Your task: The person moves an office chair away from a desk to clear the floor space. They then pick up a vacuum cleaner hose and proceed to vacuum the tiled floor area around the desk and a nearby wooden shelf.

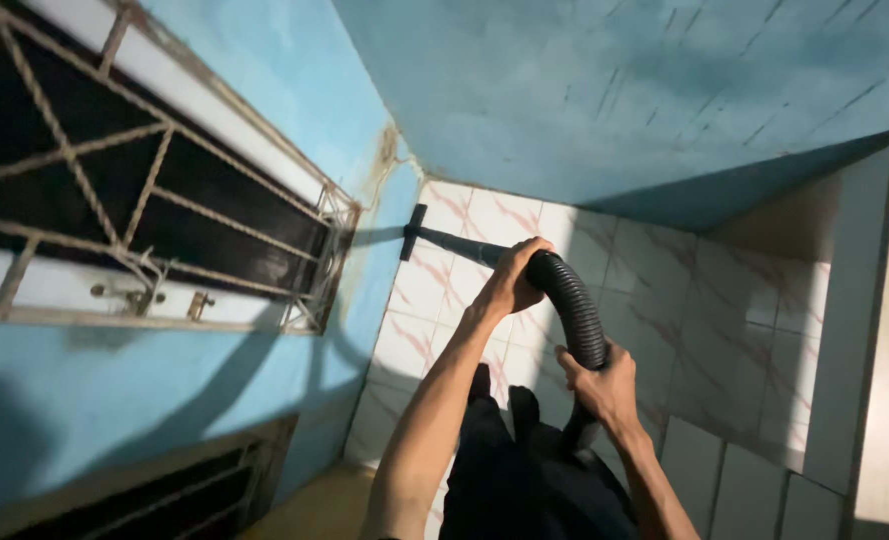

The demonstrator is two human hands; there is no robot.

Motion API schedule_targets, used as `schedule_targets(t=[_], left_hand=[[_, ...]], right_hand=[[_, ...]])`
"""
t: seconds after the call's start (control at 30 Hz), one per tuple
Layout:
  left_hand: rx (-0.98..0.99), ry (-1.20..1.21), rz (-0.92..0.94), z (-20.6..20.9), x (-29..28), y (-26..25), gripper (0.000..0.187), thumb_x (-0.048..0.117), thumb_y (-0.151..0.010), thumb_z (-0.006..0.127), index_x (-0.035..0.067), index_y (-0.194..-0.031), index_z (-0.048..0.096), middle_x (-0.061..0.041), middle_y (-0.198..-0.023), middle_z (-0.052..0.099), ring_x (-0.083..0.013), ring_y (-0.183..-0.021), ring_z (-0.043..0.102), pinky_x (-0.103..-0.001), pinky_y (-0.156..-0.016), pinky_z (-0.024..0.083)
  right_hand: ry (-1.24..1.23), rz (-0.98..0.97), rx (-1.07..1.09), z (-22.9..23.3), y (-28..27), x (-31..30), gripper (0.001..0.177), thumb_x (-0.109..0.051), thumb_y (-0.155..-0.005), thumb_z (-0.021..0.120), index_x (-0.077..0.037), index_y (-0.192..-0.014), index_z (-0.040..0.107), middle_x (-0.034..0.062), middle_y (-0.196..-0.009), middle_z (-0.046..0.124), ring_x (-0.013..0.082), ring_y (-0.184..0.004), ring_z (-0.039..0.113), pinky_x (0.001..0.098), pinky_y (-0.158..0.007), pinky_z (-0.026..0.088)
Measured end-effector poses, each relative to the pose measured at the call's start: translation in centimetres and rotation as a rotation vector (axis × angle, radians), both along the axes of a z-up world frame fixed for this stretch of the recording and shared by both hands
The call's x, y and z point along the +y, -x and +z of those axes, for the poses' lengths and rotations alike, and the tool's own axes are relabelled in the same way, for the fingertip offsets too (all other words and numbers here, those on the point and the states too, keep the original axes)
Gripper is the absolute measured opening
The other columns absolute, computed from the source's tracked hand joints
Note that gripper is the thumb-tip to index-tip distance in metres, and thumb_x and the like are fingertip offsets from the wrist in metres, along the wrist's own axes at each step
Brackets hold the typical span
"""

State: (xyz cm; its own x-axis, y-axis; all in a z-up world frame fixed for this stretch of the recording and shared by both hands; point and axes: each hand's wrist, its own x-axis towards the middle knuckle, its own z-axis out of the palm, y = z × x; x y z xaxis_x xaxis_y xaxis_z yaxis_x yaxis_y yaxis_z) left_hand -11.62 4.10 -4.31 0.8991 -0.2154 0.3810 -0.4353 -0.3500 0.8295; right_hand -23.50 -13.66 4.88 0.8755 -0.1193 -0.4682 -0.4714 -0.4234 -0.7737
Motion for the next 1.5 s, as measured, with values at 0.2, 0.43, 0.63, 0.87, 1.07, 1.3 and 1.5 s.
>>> schedule_targets(t=[0.2, 0.43, 0.63, 0.87, 1.07, 1.3, 1.5], left_hand=[[0.031, 0.041, 0.008, 0.5, 0.4, 4.8, 0.046, -0.012, -0.067, 0.069, 0.007, -0.107, 0.057, -0.013, -0.096, 0.067, -0.0353, -0.094, 0.068, -0.042, -0.082, 0.054], [0.028, 0.035, 0.037, 1.0, 0.8, 10.8, 0.049, -0.012, -0.065, 0.069, 0.006, -0.109, 0.057, -0.013, -0.098, 0.068, -0.0354, -0.095, 0.067, -0.041, -0.083, 0.053], [0.077, 0.004, 0.018, 0.4, 1.3, 17.1, 0.049, -0.011, -0.066, 0.07, 0.006, -0.11, 0.057, -0.014, -0.098, 0.067, -0.0331, -0.096, 0.067, -0.039, -0.084, 0.054], [0.066, 0.003, -0.008, -0.7, 1.2, 24.4, 0.048, -0.009, -0.065, 0.07, 0.007, -0.109, 0.057, -0.014, -0.095, 0.068, -0.0325, -0.093, 0.068, -0.039, -0.081, 0.054], [0.09, -0.011, 0.046, -2.3, 1.3, 31.2, 0.044, -0.008, -0.069, 0.071, 0.008, -0.108, 0.06, -0.014, -0.092, 0.068, -0.0338, -0.088, 0.068, -0.04, -0.078, 0.054], [0.058, -0.013, 0.079, -0.4, 1.7, 36.1, 0.043, -0.009, -0.071, 0.067, 0.008, -0.11, 0.058, -0.014, -0.097, 0.069, -0.0348, -0.096, 0.069, -0.04, -0.085, 0.054], [0.065, -0.004, 0.047, 0.6, 1.9, 40.3, 0.049, -0.01, -0.064, 0.067, 0.006, -0.109, 0.057, -0.016, -0.096, 0.066, -0.0364, -0.096, 0.066, -0.042, -0.083, 0.053]], right_hand=[[-0.009, 0.06, -0.012, 0.0, 3.5, -0.7, 0.029, -0.023, -0.077, 0.078, 0.004, -0.078, 0.067, 0.0112, -0.056, 0.064, 0.0178, -0.048, 0.062, 0.0357, -0.049, 0.051], [-0.027, 0.069, -0.004, -0.4, 9.2, -0.5, 0.032, -0.025, -0.079, 0.079, 0.005, -0.076, 0.066, 0.0111, -0.057, 0.066, 0.018, -0.049, 0.063, 0.035, -0.05, 0.051], [-0.042, 0.054, 0.014, -0.7, 15.8, -0.2, 0.03, -0.024, -0.078, 0.079, 0.004, -0.078, 0.067, 0.0107, -0.057, 0.066, 0.0176, -0.049, 0.063, 0.0343, -0.05, 0.051], [-0.061, 0.038, -0.002, -1.4, 23.3, -0.3, 0.029, -0.022, -0.078, 0.078, 0.005, -0.08, 0.068, 0.011, -0.057, 0.067, 0.0186, -0.048, 0.065, 0.0357, -0.048, 0.053], [-0.038, 0.036, -0.005, -1.5, 29.9, -0.1, 0.03, -0.022, -0.077, 0.08, 0.005, -0.084, 0.07, 0.0121, -0.058, 0.067, 0.0186, -0.049, 0.065, 0.0357, -0.049, 0.052], [-0.047, 0.053, -0.004, -1.8, 34.3, 0.1, 0.031, -0.022, -0.076, 0.081, 0.006, -0.081, 0.068, 0.0116, -0.058, 0.066, 0.0176, -0.05, 0.063, 0.0366, -0.05, 0.051], [0.002, 0.106, -0.016, -2.1, 38.3, 0.0, 0.031, -0.023, -0.076, 0.081, 0.005, -0.08, 0.069, 0.0127, -0.056, 0.066, 0.0186, -0.049, 0.064, 0.0355, -0.052, 0.051]])
